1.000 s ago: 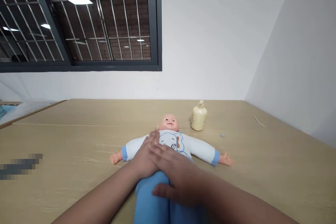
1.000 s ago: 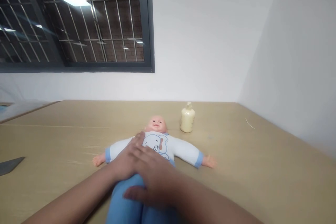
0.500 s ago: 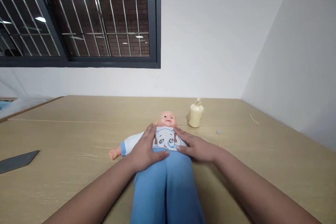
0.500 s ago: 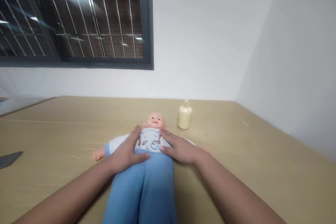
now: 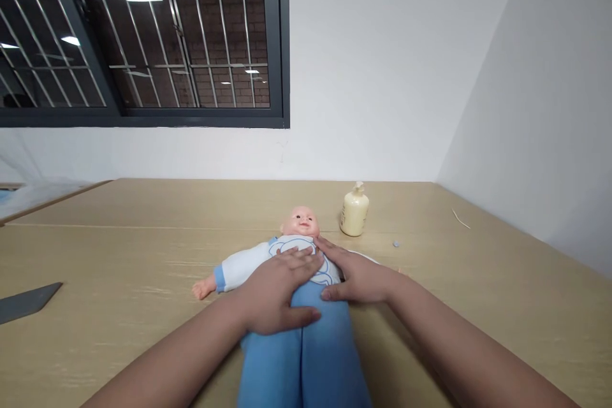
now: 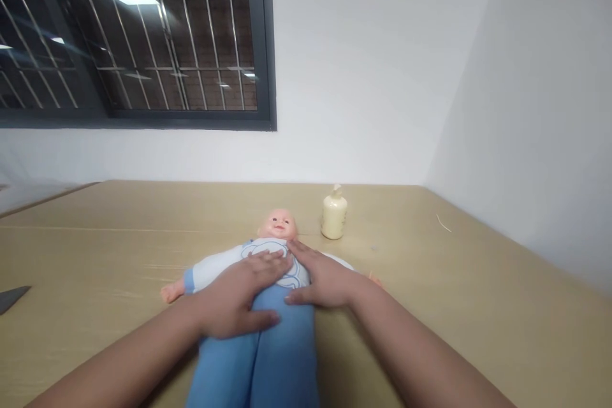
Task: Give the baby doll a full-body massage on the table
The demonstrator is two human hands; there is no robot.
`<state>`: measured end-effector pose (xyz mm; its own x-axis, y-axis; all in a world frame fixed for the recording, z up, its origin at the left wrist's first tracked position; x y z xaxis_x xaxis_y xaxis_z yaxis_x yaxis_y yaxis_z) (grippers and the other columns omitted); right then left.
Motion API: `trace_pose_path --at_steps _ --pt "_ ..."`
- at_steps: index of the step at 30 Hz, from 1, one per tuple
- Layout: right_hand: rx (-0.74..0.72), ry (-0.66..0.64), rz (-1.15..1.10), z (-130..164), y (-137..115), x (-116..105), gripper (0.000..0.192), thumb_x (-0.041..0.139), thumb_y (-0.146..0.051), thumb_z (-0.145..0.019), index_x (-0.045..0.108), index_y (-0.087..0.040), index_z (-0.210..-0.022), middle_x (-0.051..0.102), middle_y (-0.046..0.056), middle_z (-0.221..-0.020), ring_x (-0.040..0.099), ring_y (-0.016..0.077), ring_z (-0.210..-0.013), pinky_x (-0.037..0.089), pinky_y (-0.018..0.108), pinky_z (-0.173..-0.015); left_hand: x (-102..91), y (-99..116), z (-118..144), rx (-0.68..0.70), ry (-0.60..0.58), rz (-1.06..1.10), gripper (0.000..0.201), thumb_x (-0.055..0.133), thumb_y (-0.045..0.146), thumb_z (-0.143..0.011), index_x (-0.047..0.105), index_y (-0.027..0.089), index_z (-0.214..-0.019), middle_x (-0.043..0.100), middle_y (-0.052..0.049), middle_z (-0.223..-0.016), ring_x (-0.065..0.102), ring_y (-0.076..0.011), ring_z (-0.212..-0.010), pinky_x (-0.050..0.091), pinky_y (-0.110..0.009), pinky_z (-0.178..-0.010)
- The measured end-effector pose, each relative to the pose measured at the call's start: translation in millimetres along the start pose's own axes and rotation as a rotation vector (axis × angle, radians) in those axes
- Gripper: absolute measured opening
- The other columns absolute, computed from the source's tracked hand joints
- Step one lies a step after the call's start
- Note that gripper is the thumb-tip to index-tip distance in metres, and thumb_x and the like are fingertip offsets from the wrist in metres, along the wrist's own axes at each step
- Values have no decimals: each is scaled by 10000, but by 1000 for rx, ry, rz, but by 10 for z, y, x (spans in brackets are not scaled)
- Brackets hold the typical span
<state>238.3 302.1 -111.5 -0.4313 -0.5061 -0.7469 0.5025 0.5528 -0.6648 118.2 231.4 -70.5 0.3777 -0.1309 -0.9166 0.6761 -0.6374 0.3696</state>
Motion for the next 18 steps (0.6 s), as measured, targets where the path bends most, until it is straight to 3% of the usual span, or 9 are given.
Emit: trace_pose_path --at_steps 7,13,15,18 --pt "-3 7 -76 18 -26 -50 1202 831 -596 -690 132 -285 -1618 169 72 -1689 240 360 -1532 242 530 -1243 -17 -597 204 -372 92 90 1134 661 759 -746 252 152 -1612 205 -162 -1667 203 -376 -1535 260 -529 -1231" --pt "-40 38 -87 30 -168 -113 1084 803 -598 -723 259 -272 -1601 295 83 -1652 342 358 -1490 306 523 -1218 34 -675 278 -418 69 121 1237 686 761 -719 151 112 -1627 126 -203 -1676 132 -385 -1548 213 -548 -1239" --pt "-57 133 21 47 -327 -111 991 746 -635 -768 330 -251 -1582 282 98 -1654 293 373 -1511 254 556 -1232 39 -650 257 -395 85 88 1208 696 738 -724 184 113 -1621 148 -206 -1672 133 -386 -1547 212 -549 -1239" --pt "-176 171 208 85 -766 83 999 698 -684 -785 319 -228 -1588 204 95 -1673 130 380 -1557 16 587 -1264 25 -600 236 -320 137 37 1120 715 697 -734 263 160 -1608 214 -179 -1665 165 -386 -1542 210 -541 -1243"
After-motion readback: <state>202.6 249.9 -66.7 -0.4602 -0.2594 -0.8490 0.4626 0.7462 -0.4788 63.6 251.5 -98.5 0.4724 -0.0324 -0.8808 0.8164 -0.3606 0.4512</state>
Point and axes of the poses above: each hand's wrist, its own z-axis away from the middle knuckle, its own x-axis out of the palm, y = z × x, the point moved 9 cm from there along -z, towards the middle knuckle
